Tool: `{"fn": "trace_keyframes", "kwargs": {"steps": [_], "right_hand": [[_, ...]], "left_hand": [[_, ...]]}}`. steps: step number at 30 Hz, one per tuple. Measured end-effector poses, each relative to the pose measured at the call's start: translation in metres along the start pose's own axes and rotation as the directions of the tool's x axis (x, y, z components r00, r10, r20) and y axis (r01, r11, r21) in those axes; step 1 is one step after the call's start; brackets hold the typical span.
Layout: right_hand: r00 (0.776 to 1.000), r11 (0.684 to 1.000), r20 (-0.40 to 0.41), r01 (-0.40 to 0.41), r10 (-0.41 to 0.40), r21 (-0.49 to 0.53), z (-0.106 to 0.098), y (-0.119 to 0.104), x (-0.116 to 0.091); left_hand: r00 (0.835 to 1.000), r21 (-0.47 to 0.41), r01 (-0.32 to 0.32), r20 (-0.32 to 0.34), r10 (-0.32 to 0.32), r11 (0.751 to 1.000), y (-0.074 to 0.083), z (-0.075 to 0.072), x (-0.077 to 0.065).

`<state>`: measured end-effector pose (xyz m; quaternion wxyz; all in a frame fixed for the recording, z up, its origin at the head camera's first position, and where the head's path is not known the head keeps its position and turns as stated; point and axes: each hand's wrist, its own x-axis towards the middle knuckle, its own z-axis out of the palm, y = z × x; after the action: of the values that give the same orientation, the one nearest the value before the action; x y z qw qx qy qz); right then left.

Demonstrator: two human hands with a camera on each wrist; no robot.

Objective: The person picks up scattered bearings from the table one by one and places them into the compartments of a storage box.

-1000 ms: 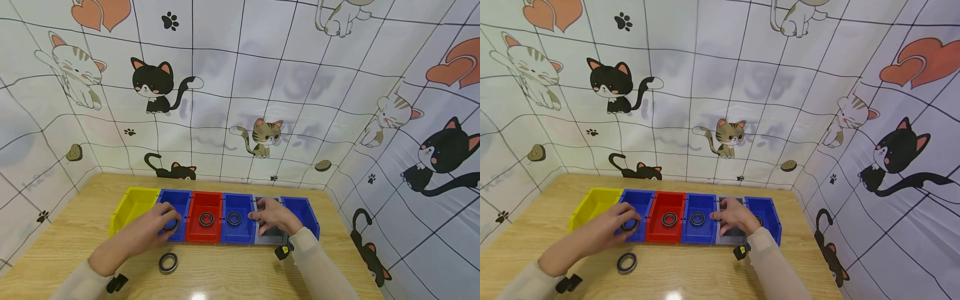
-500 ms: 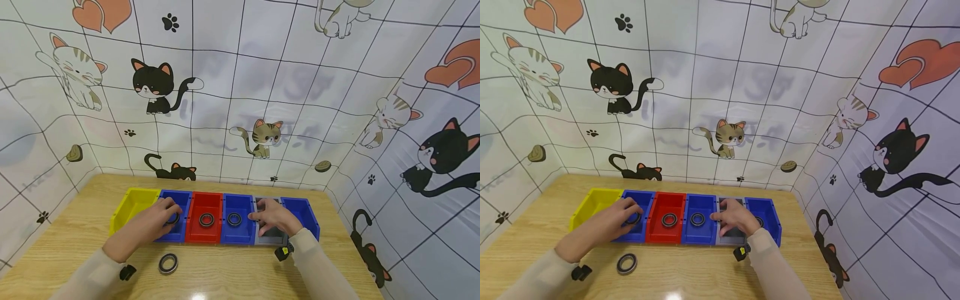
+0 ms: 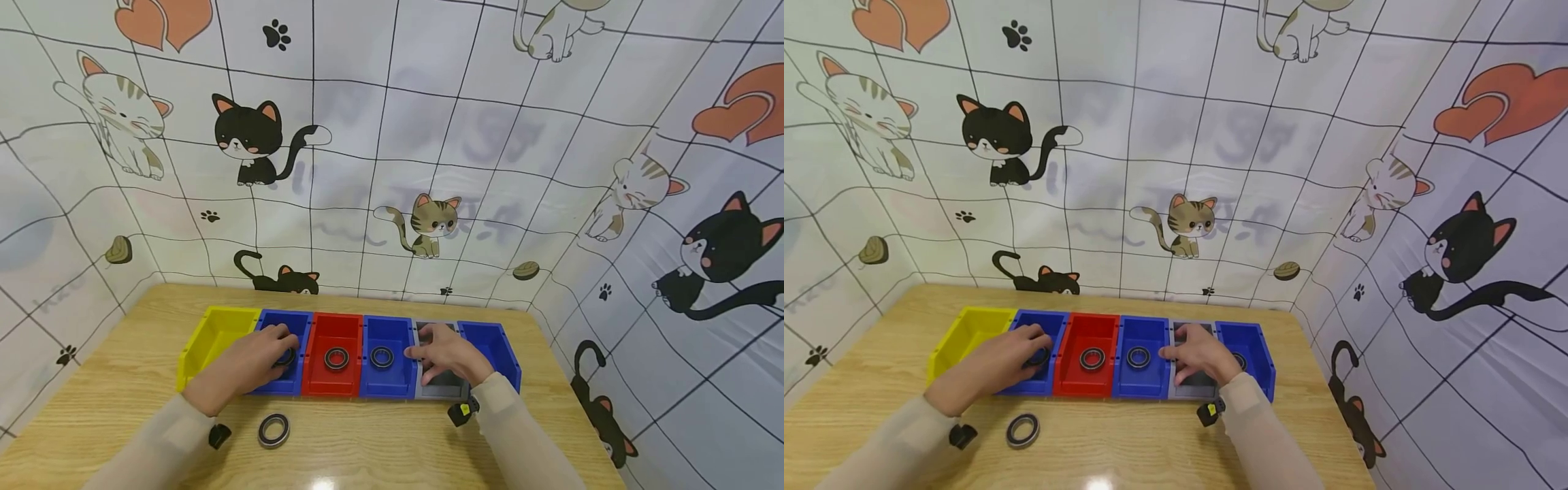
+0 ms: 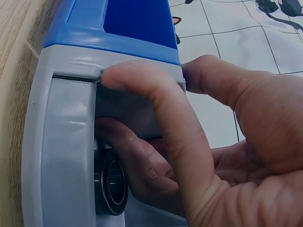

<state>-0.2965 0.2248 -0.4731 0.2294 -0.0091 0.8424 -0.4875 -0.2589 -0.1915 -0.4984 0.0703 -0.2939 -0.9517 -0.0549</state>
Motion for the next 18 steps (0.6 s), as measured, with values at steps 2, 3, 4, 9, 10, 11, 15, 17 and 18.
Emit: {"fn": "trace_keyframes", "kwargs": {"steps": [2, 3, 4, 9, 10, 11, 15, 17, 18], "right_hand": [[1.0, 1.0, 0.001, -0.002, 0.002, 0.003, -0.0001, -0.0001, -0.0001], [1.0, 1.0, 0.002, -0.002, 0.002, 0.003, -0.0002, 0.0, -0.0002], [1.0, 1.0, 0.003, -0.003, 0.003, 0.004, -0.0003, 0.0, -0.0003], [1.0, 1.0, 0.006, -0.006, 0.006, 0.006, -0.001, 0.0004, -0.0009], [1.0, 1.0, 0.007, -0.005, 0.005, 0.009, -0.001, 0.0005, -0.001], [1.0, 1.0, 0.009, -0.005, 0.004, 0.011, -0.001, 0.0006, -0.001], [1.0, 1.0, 0.016, 0.002, -0.002, 0.024, -0.0006, 0.0004, -0.0008], [1.0, 1.0, 0.017, 0.003, -0.004, 0.026, -0.0006, 0.0001, -0.001], [1.0, 1.0, 0.015, 0.003, -0.003, 0.027, -0.0006, 0.0, -0.0012]], "left_hand": [[1.0, 0.013, 0.003, 0.016, -0.003, 1.0, -0.0004, 0.001, 0.0013], [1.0, 0.019, 0.001, 0.022, -0.001, 1.0, -0.0006, 0.0014, 0.0018], [1.0, 0.027, 0.0, 0.026, -0.001, 1.0, -0.0004, 0.002, 0.0025], [1.0, 0.065, -0.016, 0.021, 0.014, 0.998, 0.0004, 0.0045, 0.0053], [1.0, 0.075, -0.019, 0.02, 0.017, 0.997, 0.0004, 0.0053, 0.0057], [1.0, 0.084, -0.021, 0.019, 0.019, 0.996, 0.0002, 0.0058, 0.0058], [1.0, 0.109, -0.016, 0.023, 0.014, 0.994, 0.0006, 0.0083, 0.0061], [1.0, 0.107, -0.008, 0.022, 0.006, 0.994, 0.0009, 0.0092, 0.0059], [1.0, 0.103, -0.005, 0.019, 0.003, 0.995, 0.0009, 0.0095, 0.0058]]}}
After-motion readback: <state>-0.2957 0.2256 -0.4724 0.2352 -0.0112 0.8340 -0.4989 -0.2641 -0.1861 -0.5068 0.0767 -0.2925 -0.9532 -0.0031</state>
